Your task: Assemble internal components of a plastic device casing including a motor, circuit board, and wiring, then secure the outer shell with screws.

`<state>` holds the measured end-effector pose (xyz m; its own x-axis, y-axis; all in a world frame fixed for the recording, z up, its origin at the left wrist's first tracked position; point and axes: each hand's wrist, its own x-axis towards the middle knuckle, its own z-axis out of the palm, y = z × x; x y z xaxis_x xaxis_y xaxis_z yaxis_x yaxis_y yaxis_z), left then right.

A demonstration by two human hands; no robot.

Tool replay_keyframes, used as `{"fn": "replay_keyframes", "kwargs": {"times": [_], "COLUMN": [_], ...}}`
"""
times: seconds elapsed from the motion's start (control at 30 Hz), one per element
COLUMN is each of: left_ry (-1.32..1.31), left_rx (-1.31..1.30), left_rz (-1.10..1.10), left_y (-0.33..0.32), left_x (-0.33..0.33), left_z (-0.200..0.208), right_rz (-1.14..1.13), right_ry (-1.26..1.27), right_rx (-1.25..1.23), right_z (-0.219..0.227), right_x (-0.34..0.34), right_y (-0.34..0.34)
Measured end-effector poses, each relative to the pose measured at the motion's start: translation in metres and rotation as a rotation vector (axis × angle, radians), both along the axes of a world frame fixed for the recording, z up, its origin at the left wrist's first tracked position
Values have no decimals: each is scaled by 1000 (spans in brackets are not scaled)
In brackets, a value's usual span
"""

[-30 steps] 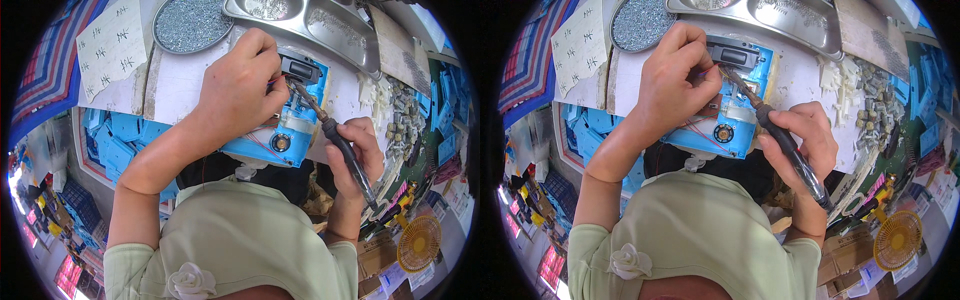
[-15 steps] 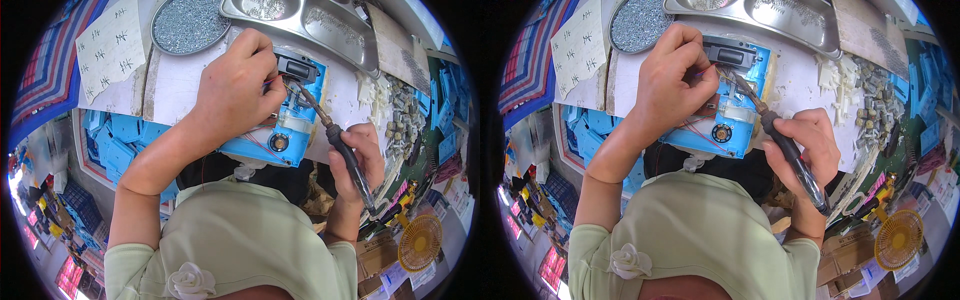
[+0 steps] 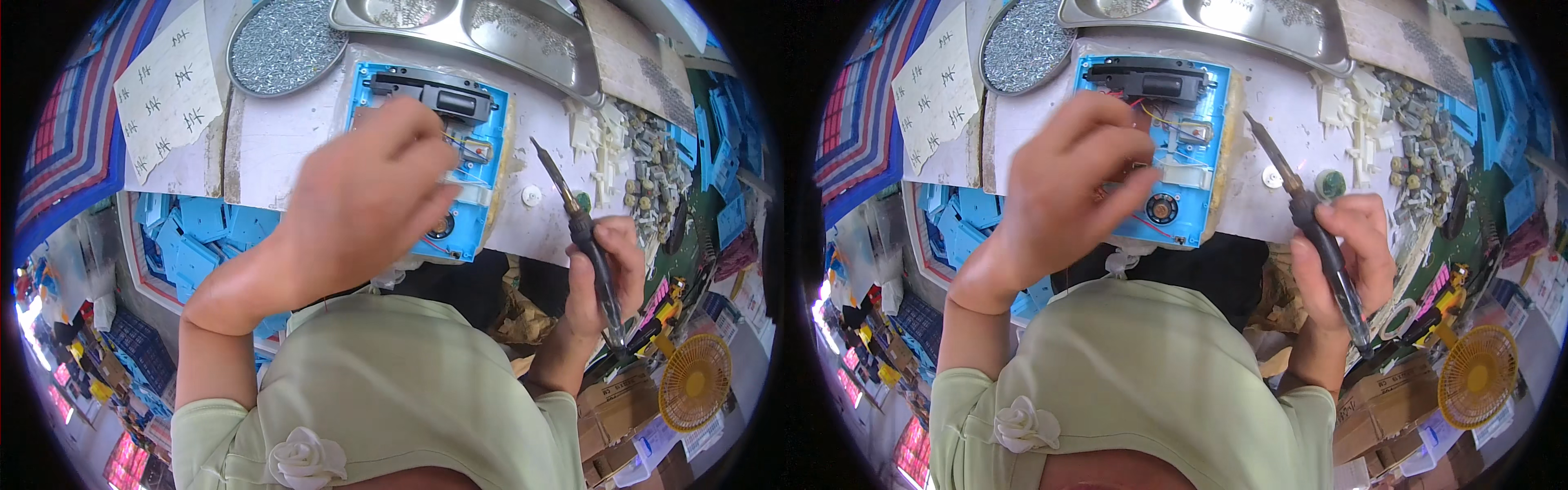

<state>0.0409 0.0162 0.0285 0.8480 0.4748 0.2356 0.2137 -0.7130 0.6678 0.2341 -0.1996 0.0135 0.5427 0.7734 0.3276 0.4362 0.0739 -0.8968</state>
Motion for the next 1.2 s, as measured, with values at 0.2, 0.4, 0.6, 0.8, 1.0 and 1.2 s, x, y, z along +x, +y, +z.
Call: {"fn": "replay_keyframes", "kwargs": {"times": [0.2,0.4,0.6,0.8,1.0,1.2], "left_ry": [148,149,-35,164,163,136], "left_rx": [93,63,-185,-636,-642,-663], "left_rz": [-258,-321,-254,-120,-123,-115], "left_y": [1,8,11,17,19,17], "left_x": [22,28,21,13,12,13], "left_z": [-21,-22,-22,-18,-19,-19], "right_rz": [32,-18,-13,72,81,41], "right_ry": [-74,-49,39,-29,-41,-25], "right_rx": [-46,-39,14,50,59,57], "right_z": [1,-4,-3,-20,-30,-29], "right_x": [-1,2,2,-25,-36,-41], "right_y": [5,-4,1,63,88,84]}}
